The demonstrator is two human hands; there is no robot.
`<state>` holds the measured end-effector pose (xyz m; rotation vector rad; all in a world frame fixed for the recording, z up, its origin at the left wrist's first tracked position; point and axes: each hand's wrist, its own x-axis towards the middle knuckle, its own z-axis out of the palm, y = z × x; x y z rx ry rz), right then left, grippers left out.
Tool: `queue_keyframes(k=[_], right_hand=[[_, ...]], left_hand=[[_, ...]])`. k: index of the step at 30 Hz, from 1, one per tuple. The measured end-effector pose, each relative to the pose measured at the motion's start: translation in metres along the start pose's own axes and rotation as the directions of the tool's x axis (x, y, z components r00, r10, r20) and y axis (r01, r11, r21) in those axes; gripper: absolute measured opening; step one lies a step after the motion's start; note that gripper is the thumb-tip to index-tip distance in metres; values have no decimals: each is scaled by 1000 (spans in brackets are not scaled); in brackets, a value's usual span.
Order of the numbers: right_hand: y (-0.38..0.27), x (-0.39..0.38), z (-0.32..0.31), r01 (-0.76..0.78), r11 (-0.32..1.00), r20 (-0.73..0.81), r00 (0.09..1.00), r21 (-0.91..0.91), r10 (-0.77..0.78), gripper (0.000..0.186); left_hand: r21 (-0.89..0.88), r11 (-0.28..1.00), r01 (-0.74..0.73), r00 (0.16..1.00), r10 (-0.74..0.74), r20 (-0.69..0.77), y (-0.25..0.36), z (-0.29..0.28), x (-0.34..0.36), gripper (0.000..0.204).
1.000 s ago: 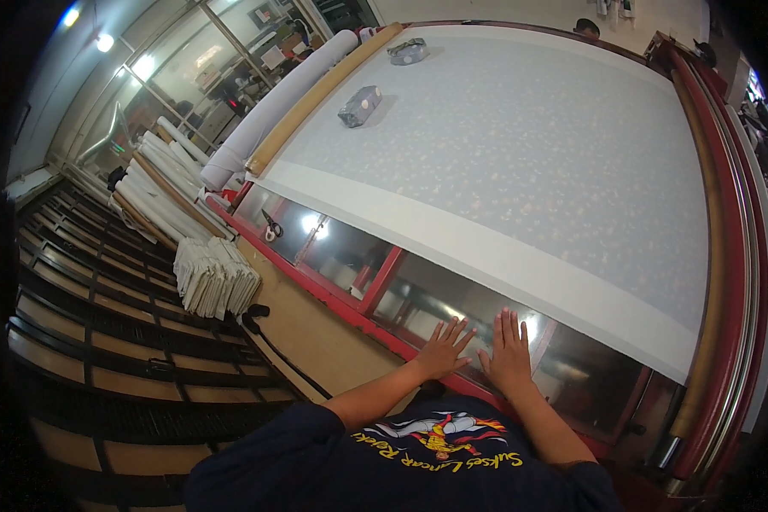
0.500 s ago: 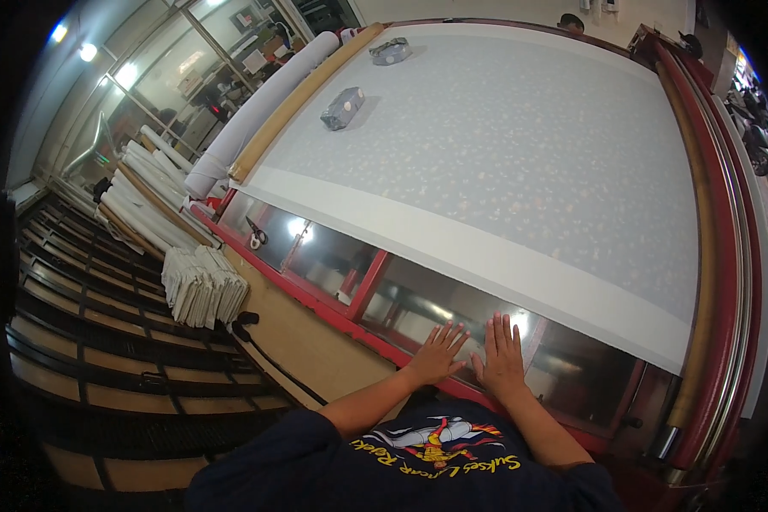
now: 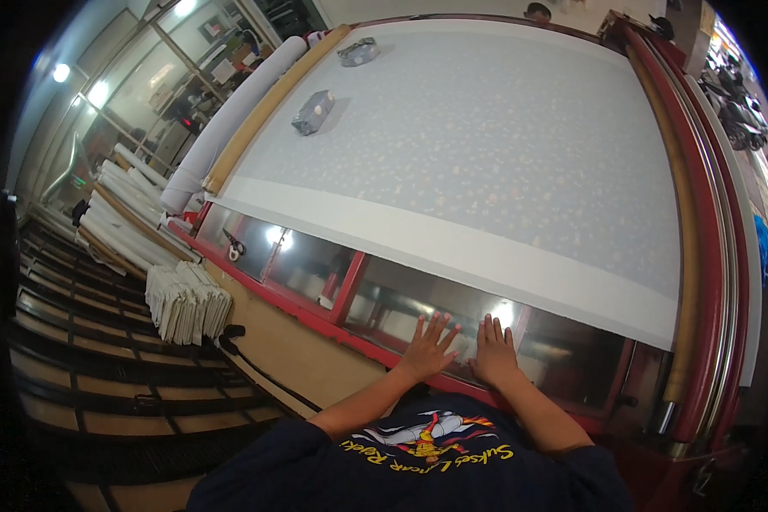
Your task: The recorder aligns a roll of patterned fabric on a large flatbed machine and uses scissors to cut it to size.
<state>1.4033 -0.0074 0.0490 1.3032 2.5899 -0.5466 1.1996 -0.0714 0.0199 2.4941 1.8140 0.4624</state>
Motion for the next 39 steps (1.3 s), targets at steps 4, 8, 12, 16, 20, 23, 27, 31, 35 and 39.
queue_keyframes(k=[4,8,12,16,20,23,27,31,35,39], right_hand=[[-7,7,-32,43,999,-59,997,21,-42,93],[-18,0,-69,137,986,-266,958,94,-108,91],[-22,-5,-61,173,975,-524,848,138,-76,91],[6,3,2,171,980,-235,961,100,-143,92],[6,2,22,108,993,-196,976,55,-96,93],[13,1,21,135,991,-244,961,12,-128,92],[7,2,15,80,994,-196,979,76,-64,91],[24,-17,-22,22,995,-471,882,98,27,92],[82,-53,13,-262,938,-300,897,227,324,95],[88,-49,22,-334,925,-214,905,180,368,95]], left_hand=[[-26,995,95,965,-86,247,-11,9,-9,74],[72,997,22,987,-34,159,-13,3,-10,76],[-23,991,135,949,-123,290,-11,0,-7,78],[5,993,120,940,-115,320,-11,6,-7,78],[1,991,134,930,-126,346,-8,3,-7,77],[6,996,88,965,-87,246,-3,5,-12,77],[21,1000,-14,995,11,104,-5,4,-6,76],[-52,993,103,940,-80,332,-7,3,-8,76],[2,994,106,971,-104,213,-7,-13,5,75],[11,991,134,984,-132,-118,-26,-17,13,75]])
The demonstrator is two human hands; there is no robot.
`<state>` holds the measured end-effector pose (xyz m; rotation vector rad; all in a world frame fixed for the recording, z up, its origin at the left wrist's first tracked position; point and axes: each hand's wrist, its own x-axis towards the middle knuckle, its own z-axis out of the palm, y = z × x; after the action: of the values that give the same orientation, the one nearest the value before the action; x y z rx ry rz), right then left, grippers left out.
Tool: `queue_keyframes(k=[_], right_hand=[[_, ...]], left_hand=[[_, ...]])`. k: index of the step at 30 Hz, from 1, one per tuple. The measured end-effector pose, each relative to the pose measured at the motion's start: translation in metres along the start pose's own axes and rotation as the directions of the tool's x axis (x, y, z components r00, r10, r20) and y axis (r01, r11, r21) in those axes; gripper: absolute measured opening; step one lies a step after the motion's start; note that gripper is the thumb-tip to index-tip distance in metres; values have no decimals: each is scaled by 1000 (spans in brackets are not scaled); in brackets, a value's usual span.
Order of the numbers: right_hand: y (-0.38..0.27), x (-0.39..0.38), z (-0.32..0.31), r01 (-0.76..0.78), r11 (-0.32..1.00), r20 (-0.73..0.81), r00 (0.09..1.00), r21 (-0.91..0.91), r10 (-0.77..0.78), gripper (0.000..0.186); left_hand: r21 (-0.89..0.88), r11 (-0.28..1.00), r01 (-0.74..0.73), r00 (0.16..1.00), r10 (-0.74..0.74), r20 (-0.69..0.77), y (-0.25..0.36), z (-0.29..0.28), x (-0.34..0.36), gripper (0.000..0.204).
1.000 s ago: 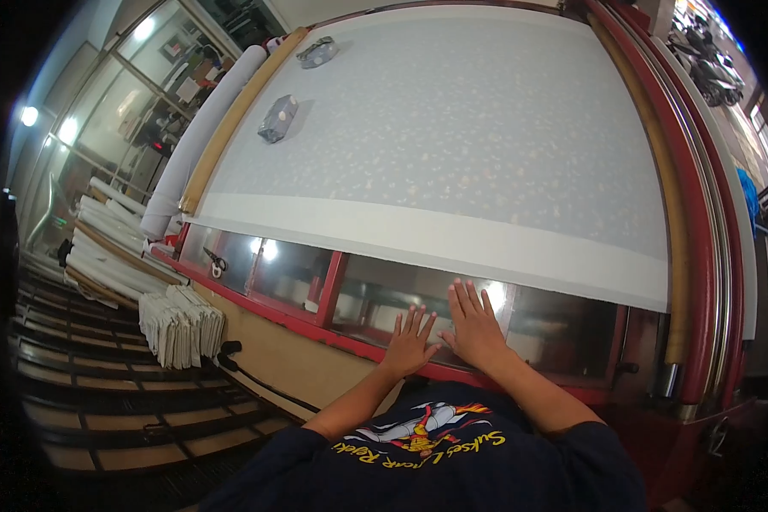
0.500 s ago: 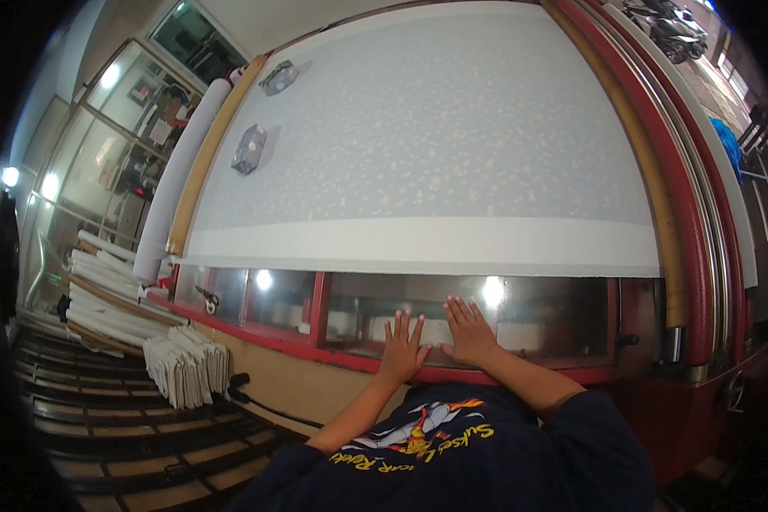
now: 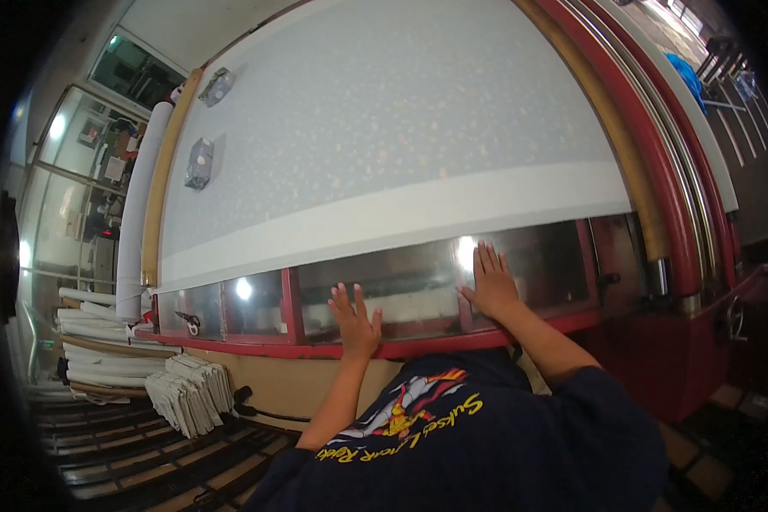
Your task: The recorder aligns a roll of patterned fabric on a large flatbed machine and uses scissors to cut it to size.
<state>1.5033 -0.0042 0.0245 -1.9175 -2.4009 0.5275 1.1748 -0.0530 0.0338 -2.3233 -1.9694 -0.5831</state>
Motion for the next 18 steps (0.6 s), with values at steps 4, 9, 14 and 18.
queue_keyframes(k=[4,9,14,18], right_hand=[[-11,6,-4,21,1000,-27,999,20,-21,89],[-42,6,-23,192,979,-172,969,72,-177,88],[-68,9,-2,374,924,-253,905,86,-343,86],[-74,11,25,344,939,-73,936,-13,-344,84]], left_hand=[[52,999,-3,926,-17,376,-24,12,-22,76],[63,998,-3,922,-22,387,-20,16,-23,76],[-37,999,0,950,12,313,7,4,-7,76],[-92,990,-103,969,121,214,29,1,5,75]])
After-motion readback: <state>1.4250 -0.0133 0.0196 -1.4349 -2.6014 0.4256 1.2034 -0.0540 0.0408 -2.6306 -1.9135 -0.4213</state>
